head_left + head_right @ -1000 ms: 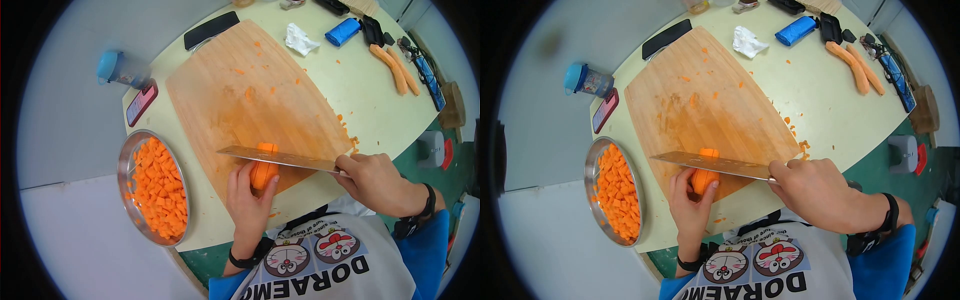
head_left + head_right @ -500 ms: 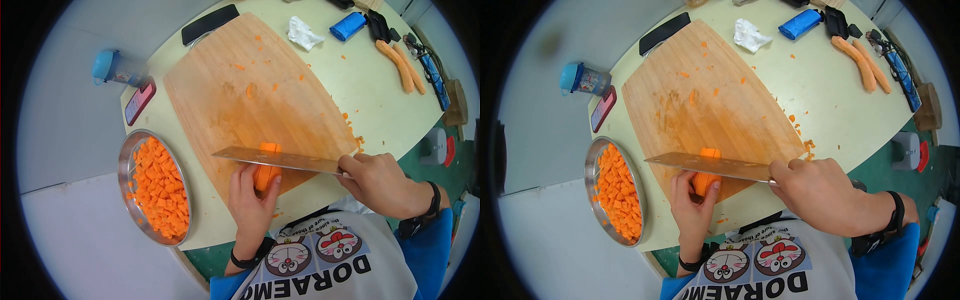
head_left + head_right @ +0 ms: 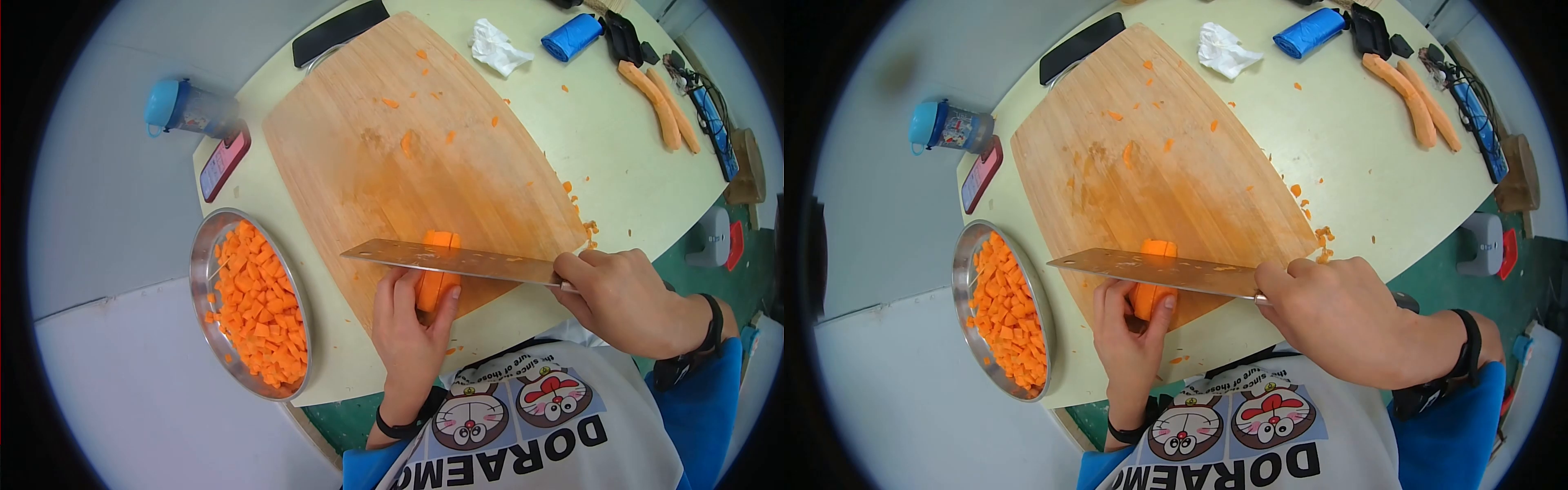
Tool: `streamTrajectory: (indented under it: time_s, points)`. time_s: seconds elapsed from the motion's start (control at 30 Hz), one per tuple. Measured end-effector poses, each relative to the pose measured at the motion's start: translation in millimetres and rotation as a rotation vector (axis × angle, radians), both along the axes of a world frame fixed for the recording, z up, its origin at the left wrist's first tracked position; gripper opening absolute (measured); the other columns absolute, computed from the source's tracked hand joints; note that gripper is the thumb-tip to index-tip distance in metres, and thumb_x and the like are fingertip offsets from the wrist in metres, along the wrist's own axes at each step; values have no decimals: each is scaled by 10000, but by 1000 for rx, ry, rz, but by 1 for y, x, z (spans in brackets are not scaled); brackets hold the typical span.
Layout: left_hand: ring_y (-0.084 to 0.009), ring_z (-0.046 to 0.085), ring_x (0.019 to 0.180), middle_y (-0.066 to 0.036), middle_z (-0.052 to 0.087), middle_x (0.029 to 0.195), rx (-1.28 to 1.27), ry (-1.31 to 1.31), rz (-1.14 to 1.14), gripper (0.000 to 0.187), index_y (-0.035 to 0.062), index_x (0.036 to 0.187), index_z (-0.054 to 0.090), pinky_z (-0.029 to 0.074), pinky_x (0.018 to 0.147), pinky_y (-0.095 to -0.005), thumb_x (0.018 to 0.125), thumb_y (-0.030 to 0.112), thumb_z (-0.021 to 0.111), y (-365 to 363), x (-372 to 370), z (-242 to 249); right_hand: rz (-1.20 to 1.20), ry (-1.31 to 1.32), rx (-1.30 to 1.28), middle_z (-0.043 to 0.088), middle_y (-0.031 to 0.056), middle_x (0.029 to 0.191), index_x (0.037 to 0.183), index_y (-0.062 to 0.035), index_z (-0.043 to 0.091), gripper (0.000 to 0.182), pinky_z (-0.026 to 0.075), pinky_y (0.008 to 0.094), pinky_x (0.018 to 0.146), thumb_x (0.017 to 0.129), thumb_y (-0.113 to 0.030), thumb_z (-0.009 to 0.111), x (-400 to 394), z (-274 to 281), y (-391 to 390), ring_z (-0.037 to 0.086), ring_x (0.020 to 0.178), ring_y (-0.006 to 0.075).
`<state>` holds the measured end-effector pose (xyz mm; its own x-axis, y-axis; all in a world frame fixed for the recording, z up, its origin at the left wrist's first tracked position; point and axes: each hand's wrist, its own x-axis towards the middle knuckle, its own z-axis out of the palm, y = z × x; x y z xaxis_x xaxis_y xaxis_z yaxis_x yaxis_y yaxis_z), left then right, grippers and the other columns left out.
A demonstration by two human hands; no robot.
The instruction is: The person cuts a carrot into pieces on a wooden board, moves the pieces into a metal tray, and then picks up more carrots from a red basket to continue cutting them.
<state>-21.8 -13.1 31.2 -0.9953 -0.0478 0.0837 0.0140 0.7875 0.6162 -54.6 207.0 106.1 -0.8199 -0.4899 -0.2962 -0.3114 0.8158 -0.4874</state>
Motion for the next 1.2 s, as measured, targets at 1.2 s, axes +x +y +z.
streamTrajectory:
  time_s: [1.2]
  points:
    - [-131, 482, 599, -90, 489, 946, 96, 40, -55, 308, -8, 943, 542, 419, 437, -212, 712, 80, 725, -4, -1, -6, 45, -123, 27, 530, 138, 562, 779, 5, 451, 195, 453, 383, 423, 794, -140, 580, -4, 2, -8, 568, 485, 305]
